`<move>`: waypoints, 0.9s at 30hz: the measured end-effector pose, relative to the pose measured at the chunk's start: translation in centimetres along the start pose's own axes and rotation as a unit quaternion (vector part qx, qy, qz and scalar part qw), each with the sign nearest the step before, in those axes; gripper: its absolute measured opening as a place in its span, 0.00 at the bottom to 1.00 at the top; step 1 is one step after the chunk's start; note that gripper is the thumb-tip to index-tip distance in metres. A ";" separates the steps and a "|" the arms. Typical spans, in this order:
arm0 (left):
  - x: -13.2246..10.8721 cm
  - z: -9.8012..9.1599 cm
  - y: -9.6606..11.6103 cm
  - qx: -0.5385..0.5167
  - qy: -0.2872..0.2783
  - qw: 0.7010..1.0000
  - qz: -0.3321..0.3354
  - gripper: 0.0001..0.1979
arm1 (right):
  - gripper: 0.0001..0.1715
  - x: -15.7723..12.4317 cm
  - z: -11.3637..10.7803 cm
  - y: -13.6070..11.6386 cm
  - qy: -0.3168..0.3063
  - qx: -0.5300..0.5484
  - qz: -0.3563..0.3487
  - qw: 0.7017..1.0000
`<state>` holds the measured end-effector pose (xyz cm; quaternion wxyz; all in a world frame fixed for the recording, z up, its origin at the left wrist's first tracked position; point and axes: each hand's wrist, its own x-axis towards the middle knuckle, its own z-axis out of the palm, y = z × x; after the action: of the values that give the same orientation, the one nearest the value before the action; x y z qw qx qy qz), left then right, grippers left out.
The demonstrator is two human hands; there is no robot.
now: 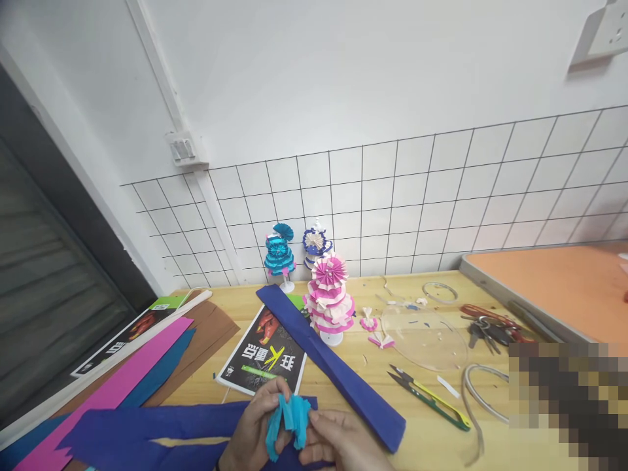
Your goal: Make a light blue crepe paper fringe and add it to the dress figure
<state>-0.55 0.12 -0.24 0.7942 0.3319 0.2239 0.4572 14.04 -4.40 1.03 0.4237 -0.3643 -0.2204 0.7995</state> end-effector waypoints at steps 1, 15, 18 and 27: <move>0.0 -0.1 -0.1 0.008 -0.002 1.000 -0.003 0.08 | 0.15 0.1 -0.1 0.1 0.000 -0.010 -0.008 1.000; 0.6 -1.0 -1.4 0.110 0.005 0.993 -0.041 0.11 | 0.26 0.1 -0.5 0.0 -0.013 -0.204 -0.070 0.976; 0.4 -0.7 -1.2 0.124 -0.008 0.991 -0.042 0.11 | 0.23 -0.2 -0.3 -0.3 -0.020 -0.236 -0.082 0.968; 0.5 -0.3 -1.1 0.171 -0.030 0.984 -0.040 0.12 | 0.22 0.1 -0.8 -0.1 -0.008 -0.298 -0.114 0.948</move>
<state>0.15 0.26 -1.29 0.7496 0.4677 0.2878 0.3696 14.62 -4.24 0.56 0.3822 -0.4399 -0.4916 0.6471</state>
